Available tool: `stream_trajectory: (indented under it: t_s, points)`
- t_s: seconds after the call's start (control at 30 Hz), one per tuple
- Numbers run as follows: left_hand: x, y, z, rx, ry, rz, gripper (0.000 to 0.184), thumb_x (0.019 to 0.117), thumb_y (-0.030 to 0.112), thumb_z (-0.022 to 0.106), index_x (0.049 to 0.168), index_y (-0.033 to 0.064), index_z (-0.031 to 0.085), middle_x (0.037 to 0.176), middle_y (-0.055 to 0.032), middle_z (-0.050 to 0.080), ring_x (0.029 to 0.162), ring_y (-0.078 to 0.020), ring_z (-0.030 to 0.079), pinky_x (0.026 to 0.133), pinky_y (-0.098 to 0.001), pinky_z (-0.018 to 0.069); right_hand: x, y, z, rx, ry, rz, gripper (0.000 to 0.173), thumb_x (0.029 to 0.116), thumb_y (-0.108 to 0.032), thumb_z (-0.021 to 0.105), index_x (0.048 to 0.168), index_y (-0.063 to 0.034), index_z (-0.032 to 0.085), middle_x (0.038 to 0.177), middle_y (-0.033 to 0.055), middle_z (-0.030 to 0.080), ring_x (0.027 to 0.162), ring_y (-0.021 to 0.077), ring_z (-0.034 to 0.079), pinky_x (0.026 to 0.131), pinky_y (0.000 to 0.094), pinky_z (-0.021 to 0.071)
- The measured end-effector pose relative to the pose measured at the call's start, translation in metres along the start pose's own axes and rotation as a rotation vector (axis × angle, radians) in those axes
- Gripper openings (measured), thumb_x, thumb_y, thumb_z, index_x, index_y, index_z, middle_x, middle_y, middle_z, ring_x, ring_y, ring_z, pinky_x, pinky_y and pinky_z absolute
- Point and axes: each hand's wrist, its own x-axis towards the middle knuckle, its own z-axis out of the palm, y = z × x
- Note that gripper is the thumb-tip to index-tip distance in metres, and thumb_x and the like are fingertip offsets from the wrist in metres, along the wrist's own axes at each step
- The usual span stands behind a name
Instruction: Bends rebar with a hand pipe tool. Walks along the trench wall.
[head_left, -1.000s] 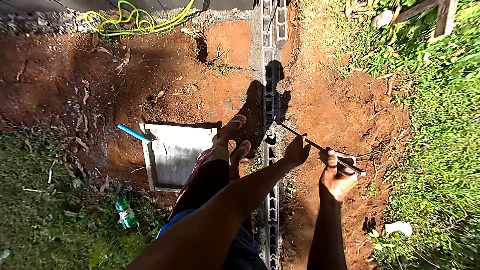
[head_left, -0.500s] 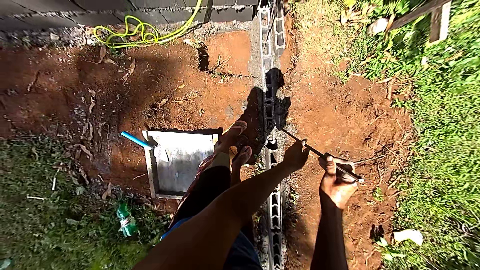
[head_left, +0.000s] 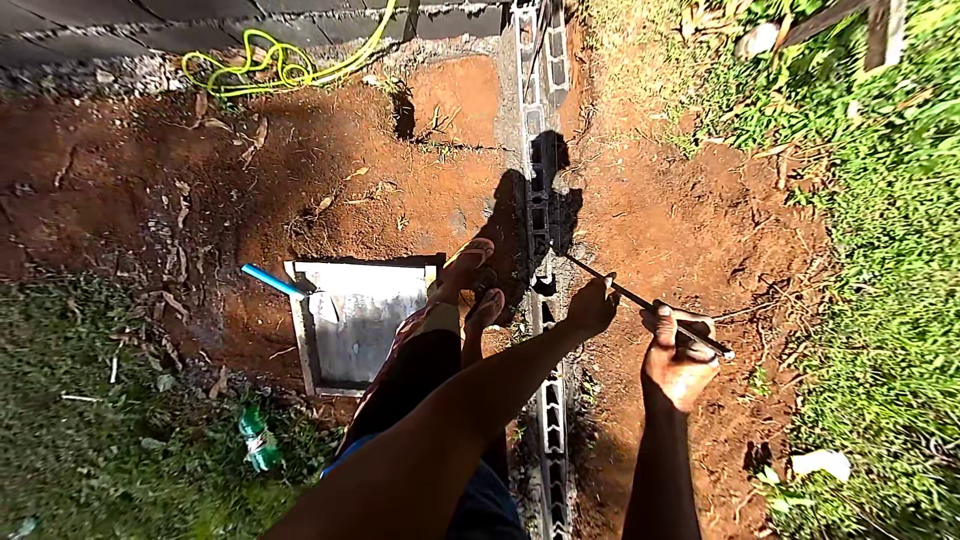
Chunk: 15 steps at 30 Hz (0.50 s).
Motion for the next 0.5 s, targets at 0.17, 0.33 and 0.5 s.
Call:
stream_trajectory:
  t_s: [0.17,0.33,0.5]
  points:
    - [-0.001,0.0,0.003,0.011,0.002,0.0,0.048,0.1086,0.022,0.045,0.154,0.007,0.045,0.147,-0.0187,0.056,0.133,-0.0322,0.058,0.112,-0.0506,0.0451,0.0,0.004,-0.002,-0.007,0.007,0.0,0.02,0.1001,-0.01,0.064,0.108,0.0077,0.066,0.091,0.0062,0.075,0.079,0.0036,0.074,0.078,0.0216,0.0618]
    - [-0.002,0.002,0.0,0.009,-0.001,-0.008,0.047,0.1094,0.022,0.044,0.154,0.0079,0.045,0.148,-0.0184,0.056,0.134,-0.0317,0.057,0.114,-0.0498,0.0439,0.0,0.004,-0.001,0.024,0.016,-0.015,0.019,0.0994,-0.01,0.064,0.108,0.0076,0.066,0.091,0.0059,0.075,0.079,0.003,0.073,0.077,0.0213,0.0621]
    - [-0.01,0.005,0.005,-0.038,0.065,0.031,0.044,0.1081,0.018,0.047,0.151,0.0075,0.05,0.143,-0.0184,0.06,0.129,-0.0324,0.06,0.11,-0.0516,0.0469,-0.005,-0.001,-0.006,0.037,0.045,-0.061,0.017,0.0987,-0.007,0.065,0.105,0.0088,0.067,0.091,0.0067,0.075,0.08,0.0053,0.075,0.077,0.023,0.0632]
